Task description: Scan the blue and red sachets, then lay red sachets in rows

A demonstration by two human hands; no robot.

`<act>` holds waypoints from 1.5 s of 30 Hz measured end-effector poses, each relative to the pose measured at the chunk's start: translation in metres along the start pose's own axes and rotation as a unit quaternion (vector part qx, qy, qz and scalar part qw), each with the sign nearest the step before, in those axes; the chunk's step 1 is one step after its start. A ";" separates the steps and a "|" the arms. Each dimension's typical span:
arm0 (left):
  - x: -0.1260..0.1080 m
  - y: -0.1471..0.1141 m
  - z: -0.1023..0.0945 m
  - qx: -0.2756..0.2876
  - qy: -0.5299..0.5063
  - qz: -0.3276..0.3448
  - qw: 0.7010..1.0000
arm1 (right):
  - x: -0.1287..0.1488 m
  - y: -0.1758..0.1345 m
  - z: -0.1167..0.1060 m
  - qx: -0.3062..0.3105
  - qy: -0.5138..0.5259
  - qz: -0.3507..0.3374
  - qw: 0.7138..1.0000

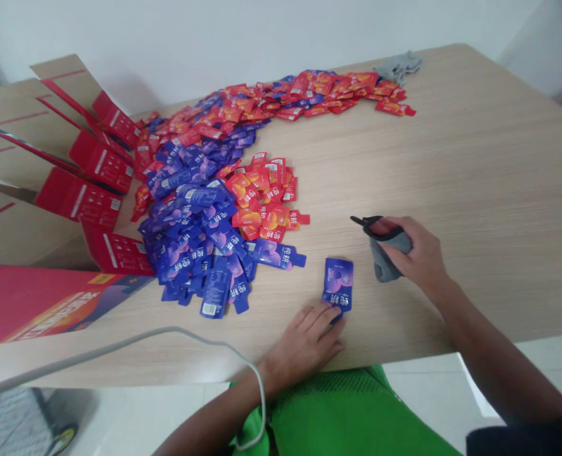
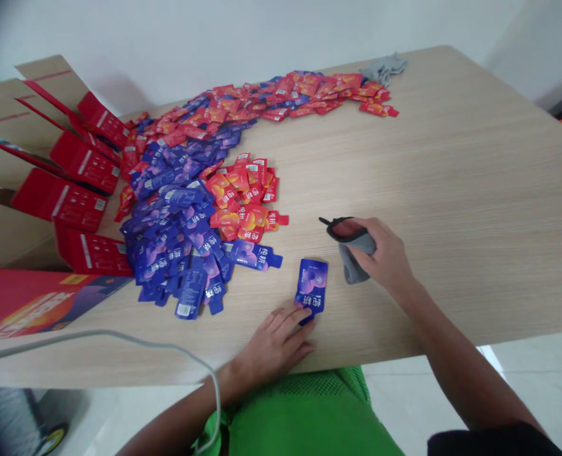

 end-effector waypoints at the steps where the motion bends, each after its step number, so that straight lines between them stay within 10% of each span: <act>1: -0.001 -0.001 0.001 -0.008 0.007 0.005 1.000 | 0.014 -0.007 0.004 0.033 -0.004 -0.032 0.999; 8: -0.002 -0.008 0.007 -0.052 0.005 -0.007 0.999 | 0.073 -0.082 0.077 0.272 -0.070 -0.246 0.928; 13: -0.001 -0.006 0.008 -0.033 -0.005 -0.001 0.999 | 0.051 -0.046 0.103 0.241 -0.108 -0.209 0.941; 18: 0.000 -0.005 0.004 -0.044 -0.014 -0.012 0.999 | 0.038 0.019 0.087 0.155 -0.158 -0.151 0.963; 22: -0.002 -0.005 0.002 -0.054 -0.026 -0.030 0.998 | 0.057 0.015 0.048 0.075 -0.077 -0.122 0.987; 29: -0.001 -0.006 0.003 -0.048 -0.036 -0.062 0.996 | 0.082 -0.083 0.086 0.268 -0.074 -0.236 0.931; 35: -0.001 -0.003 0.000 -0.053 -0.036 -0.042 0.997 | 0.047 -0.017 0.102 0.204 -0.131 -0.177 0.954; 39: 0.001 -0.002 -0.001 -0.060 -0.042 -0.044 0.996 | 0.042 0.032 0.071 0.120 -0.150 -0.123 0.974; 45: 0.003 -0.003 -0.002 -0.076 -0.058 -0.053 0.994 | 0.080 -0.021 0.039 0.136 -0.051 -0.164 0.976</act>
Point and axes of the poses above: each hand's wrist, its own y-axis towards the middle knuckle, its own z-axis out of the palm, x = y × z, the point moved 7 cm from there along y, towards the middle knuckle, and after that the axes turned 13 degrees about z, right-handed, at the moved point
